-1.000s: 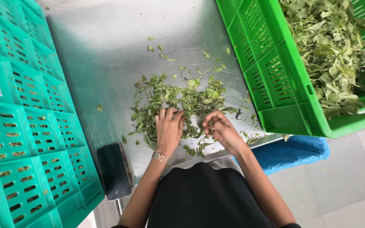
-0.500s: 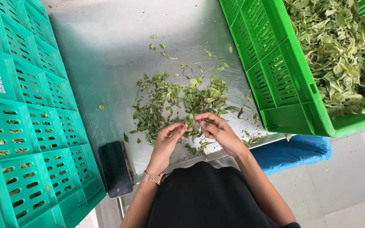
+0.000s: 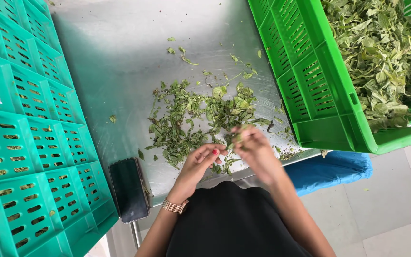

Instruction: Sorting and cleaning leafy greens on a stainless steel prep table.

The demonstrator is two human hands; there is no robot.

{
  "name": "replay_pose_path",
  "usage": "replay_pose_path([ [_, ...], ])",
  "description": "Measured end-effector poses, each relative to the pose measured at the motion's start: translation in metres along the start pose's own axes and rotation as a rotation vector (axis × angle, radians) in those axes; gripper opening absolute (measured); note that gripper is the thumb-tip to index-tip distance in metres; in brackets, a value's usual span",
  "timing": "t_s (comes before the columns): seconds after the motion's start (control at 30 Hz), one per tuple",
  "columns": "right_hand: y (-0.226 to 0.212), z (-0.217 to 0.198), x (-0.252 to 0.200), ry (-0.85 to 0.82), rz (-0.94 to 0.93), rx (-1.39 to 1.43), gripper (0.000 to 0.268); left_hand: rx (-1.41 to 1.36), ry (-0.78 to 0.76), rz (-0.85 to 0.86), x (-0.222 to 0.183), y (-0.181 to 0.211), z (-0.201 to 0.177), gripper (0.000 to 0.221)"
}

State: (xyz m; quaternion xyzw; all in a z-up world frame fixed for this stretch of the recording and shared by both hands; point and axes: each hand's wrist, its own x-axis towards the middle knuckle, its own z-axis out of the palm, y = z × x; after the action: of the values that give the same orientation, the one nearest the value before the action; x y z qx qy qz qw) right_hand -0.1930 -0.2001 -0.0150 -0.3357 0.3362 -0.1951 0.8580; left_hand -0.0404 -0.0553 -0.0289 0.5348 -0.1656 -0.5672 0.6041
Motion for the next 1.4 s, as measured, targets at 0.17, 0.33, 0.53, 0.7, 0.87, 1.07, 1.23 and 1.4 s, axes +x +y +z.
replay_pose_path([
  [0.17,-0.110,-0.018,-0.067,0.189,-0.590,-0.207,0.005,0.166,0.094,-0.070,0.010,-0.020,-0.027,0.028],
  [0.33,-0.170,-0.174,-0.075,0.582,-0.994,-0.575,0.016,0.222,0.202,-0.037,0.038,-0.034,-0.037,0.028],
  [0.53,-0.184,-0.026,-0.073,0.840,-1.036,-1.436,0.023,1.052,0.368,0.540,0.083,-0.029,-0.031,0.026],
  [0.7,-0.147,0.019,-0.070,0.779,-1.268,-1.669,0.008,1.394,0.413,0.713,0.092,-0.020,-0.024,0.027],
  [0.87,-0.112,0.041,-0.061,0.446,-1.053,-1.434,0.009,1.434,0.477,0.710,0.093,-0.028,-0.028,0.018],
  [1.07,-0.074,0.055,-0.041,0.007,-0.755,-1.400,0.014,1.373,0.438,0.748,0.076,-0.012,-0.027,0.027],
  [1.23,-0.058,0.050,-0.028,-0.049,-0.662,-1.390,0.017,1.400,0.398,0.739,0.085,-0.020,-0.032,0.023],
  [1.4,-0.051,0.045,-0.024,-0.021,-0.527,-1.335,0.020,1.361,0.430,0.756,0.078,-0.016,-0.027,0.014],
])
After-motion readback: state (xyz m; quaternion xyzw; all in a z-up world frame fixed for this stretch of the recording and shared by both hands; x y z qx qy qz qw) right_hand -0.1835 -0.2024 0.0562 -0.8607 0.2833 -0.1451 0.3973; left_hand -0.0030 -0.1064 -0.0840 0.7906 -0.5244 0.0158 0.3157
